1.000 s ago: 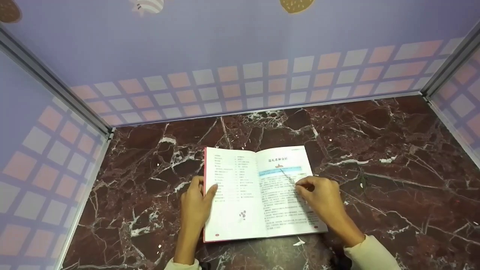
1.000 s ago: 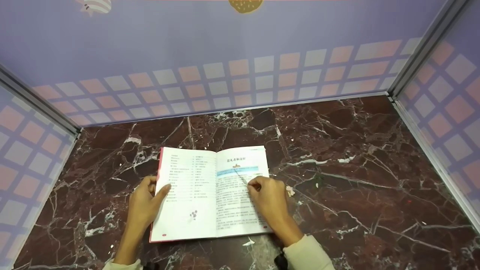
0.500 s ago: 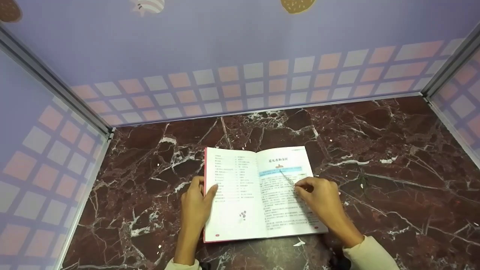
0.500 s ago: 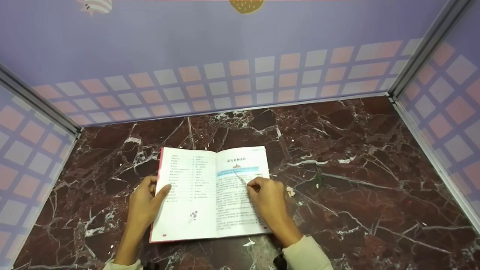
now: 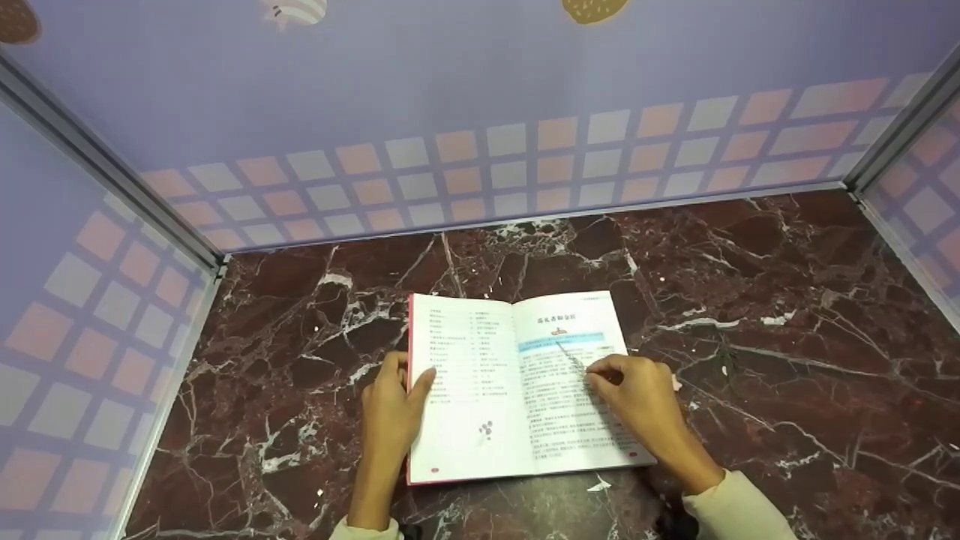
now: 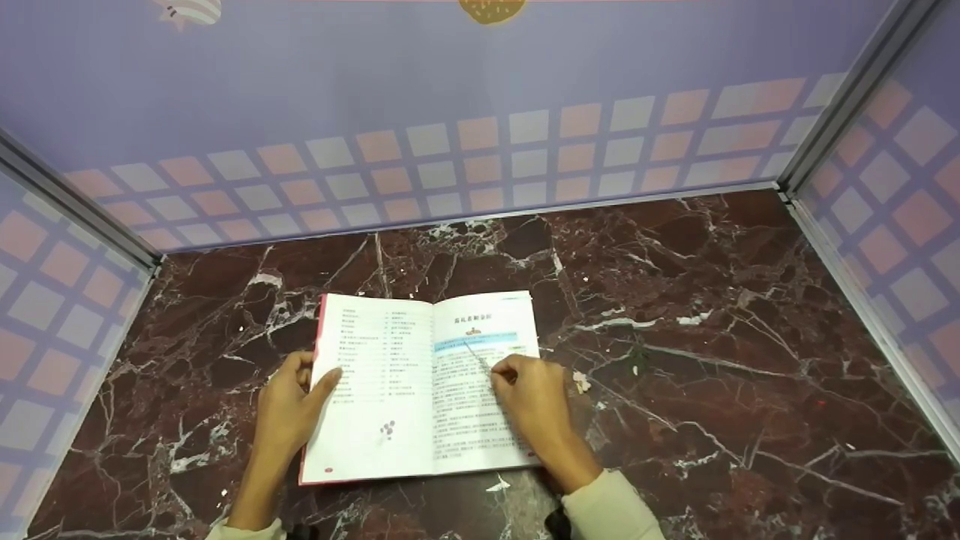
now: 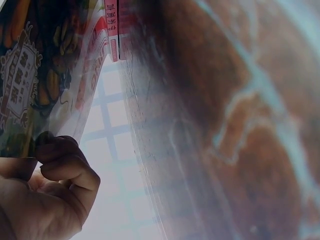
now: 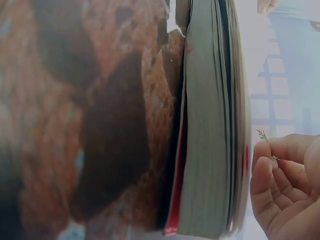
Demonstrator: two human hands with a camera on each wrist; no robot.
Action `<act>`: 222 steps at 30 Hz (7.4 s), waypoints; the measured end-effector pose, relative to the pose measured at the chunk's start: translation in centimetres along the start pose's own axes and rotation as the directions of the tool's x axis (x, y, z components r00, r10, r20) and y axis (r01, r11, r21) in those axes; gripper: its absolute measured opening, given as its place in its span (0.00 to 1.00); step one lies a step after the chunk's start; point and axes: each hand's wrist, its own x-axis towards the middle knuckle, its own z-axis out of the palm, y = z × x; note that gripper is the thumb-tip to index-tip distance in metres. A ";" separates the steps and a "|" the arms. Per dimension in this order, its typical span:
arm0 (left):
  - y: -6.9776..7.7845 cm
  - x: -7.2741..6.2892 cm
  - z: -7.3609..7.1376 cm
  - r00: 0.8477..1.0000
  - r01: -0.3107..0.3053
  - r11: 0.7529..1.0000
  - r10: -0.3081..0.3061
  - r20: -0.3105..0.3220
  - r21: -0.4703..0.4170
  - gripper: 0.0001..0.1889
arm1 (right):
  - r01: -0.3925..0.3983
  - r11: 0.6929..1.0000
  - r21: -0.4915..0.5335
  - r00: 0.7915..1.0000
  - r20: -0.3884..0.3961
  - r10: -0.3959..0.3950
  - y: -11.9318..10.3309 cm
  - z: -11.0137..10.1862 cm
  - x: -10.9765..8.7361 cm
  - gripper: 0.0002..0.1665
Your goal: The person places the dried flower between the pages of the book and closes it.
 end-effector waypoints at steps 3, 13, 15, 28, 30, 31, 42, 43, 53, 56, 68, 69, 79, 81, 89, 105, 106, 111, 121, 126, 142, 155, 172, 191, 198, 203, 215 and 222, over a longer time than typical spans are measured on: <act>0.0 0.0 0.0 1.000 0.004 1.000 -0.004 0.007 -0.004 0.16 | -0.002 1.000 -0.001 1.000 0.005 0.002 0.0 0.1 -0.1 0.04; 0.1 0.1 -0.1 0.999 0.033 0.999 -0.033 0.037 -0.005 0.17 | -0.022 1.000 0.003 1.000 0.021 0.022 0.2 0.4 -0.1 0.05; 0.1 0.1 -0.1 0.999 0.030 1.000 -0.030 0.033 -0.002 0.16 | -0.028 1.000 0.001 0.999 0.025 0.028 0.2 0.4 -0.1 0.05; 0.1 0.0 0.0 0.999 0.029 1.000 -0.028 0.021 -0.004 0.16 | -0.037 0.999 -0.004 0.999 0.037 0.037 0.4 0.8 -0.1 0.05; 0.1 0.0 0.0 0.999 0.029 1.000 -0.029 0.023 -0.003 0.16 | -0.036 0.999 -0.007 0.999 0.038 0.036 0.4 0.8 -0.1 0.05; 0.1 0.0 -0.1 0.999 0.031 1.000 -0.031 0.023 -0.002 0.16 | -0.036 0.999 -0.006 0.999 0.038 0.036 0.4 0.8 -0.1 0.05; 0.0 0.1 -0.1 0.999 0.014 1.000 -0.014 0.031 0.003 0.16 | -0.043 0.999 -0.025 0.998 0.048 0.044 0.5 1.1 0.0 0.04; 0.0 0.1 -0.1 1.000 0.013 1.000 -0.013 0.029 0.001 0.16 | -0.042 0.999 -0.026 0.998 0.048 0.043 0.4 1.1 0.0 0.04; 0.1 0.0 -0.2 1.000 0.012 1.000 -0.012 0.026 0.000 0.17 | -0.039 0.999 -0.031 0.998 0.054 0.041 0.5 1.1 0.0 0.05; 0.1 0.0 -0.1 0.999 0.021 1.000 -0.020 0.033 -0.003 0.17 | -0.033 0.999 -0.030 0.998 0.054 0.035 0.4 1.1 0.0 0.05; 0.1 0.0 -0.2 0.999 0.020 1.000 -0.019 0.044 -0.012 0.16 | 0.023 0.998 -0.052 0.999 0.037 -0.021 0.3 1.2 0.0 0.05; 0.1 0.0 -0.2 0.999 0.018 1.000 -0.017 0.043 -0.011 0.16 | 0.026 0.998 -0.052 0.999 0.036 -0.024 0.3 1.2 0.0 0.06; 0.2 0.0 -0.1 0.999 0.019 1.000 -0.019 0.028 0.003 0.16 | 0.034 0.998 -0.054 0.999 0.040 -0.032 0.3 1.4 0.1 0.07; 0.1 0.1 -0.1 0.999 0.022 1.000 -0.022 0.026 0.006 0.16 | 0.038 0.998 -0.053 0.999 0.037 -0.036 0.3 1.4 0.1 0.07; 0.1 0.1 -0.1 1.000 0.024 1.000 -0.024 0.018 -0.002 0.15 | 0.086 0.994 -0.069 0.996 -0.001 -0.087 0.3 1.5 -0.2 0.09; 0.0 0.1 -0.1 0.998 0.053 0.999 -0.053 0.040 0.008 0.17 | 0.066 0.992 -0.106 0.998 0.021 -0.064 0.4 1.5 -0.2 0.08; 0.0 0.1 -0.1 0.997 0.059 0.998 -0.059 0.043 0.007 0.17 | 0.071 0.992 -0.105 0.997 0.018 -0.070 0.4 1.5 -0.2 0.08; 0.1 0.0 -0.1 0.998 0.051 0.999 -0.051 0.042 -0.002 0.17 | 0.060 0.994 -0.093 0.998 0.022 -0.058 0.4 1.5 -0.1 0.06; 0.0 0.0 -0.1 0.999 0.030 1.000 -0.031 0.026 0.008 0.16 | 0.035 0.995 -0.088 0.999 0.027 -0.033 0.6 1.3 -0.1 0.11; 0.0 0.0 -0.1 1.000 0.012 1.000 -0.012 0.015 0.003 0.16 | 0.066 0.993 -0.096 0.998 0.018 -0.065 0.7 1.3 -0.1 0.15; 0.2 0.0 -0.1 1.000 0.026 1.000 -0.025 0.014 -0.004 0.17 | 0.062 0.994 -0.088 0.998 0.034 -0.059 0.7 1.1 -0.2 0.20; 0.1 0.0 -0.1 1.000 0.015 1.000 -0.015 0.016 -0.006 0.17 | 0.067 0.997 -0.027 0.997 -0.022 -0.068 1.4 0.4 -0.3 0.17; 0.0 -0.1 -0.1 1.000 -0.015 1.000 0.015 -0.012 -0.012 0.16 | 0.009 1.000 -0.015 0.991 -0.132 -0.011 2.4 -1.1 -0.1 0.19; 0.0 -0.1 -0.1 1.000 0.012 1.000 -0.012 0.016 -0.006 0.17 | -0.099 0.991 -0.092 0.994 0.036 0.102 2.7 -1.8 -0.3 0.27; 0.1 -0.1 -0.2 1.000 0.019 1.000 -0.019 0.017 -0.004 0.17 | -0.093 0.992 -0.087 0.994 0.052 0.098 2.7 -1.6 -0.4 0.27; 0.1 -0.1 -0.2 1.000 0.010 1.000 -0.010 0.021 -0.005 0.17 | -0.077 0.984 -0.161 0.994 0.060 0.088 2.6 -1.5 -0.6 0.29; 0.0 0.0 -0.1 1.000 0.010 1.000 -0.010 0.026 -0.016 0.17 | 0.014 0.957 -0.290 1.000 0.015 -0.011 1.9 -1.3 -0.8 0.27; 0.0 0.0 -0.1 0.999 0.020 1.000 -0.020 0.027 -0.008 0.18 | 0.017 0.955 -0.295 1.000 0.024 -0.010 1.7 -1.0 -0.9 0.29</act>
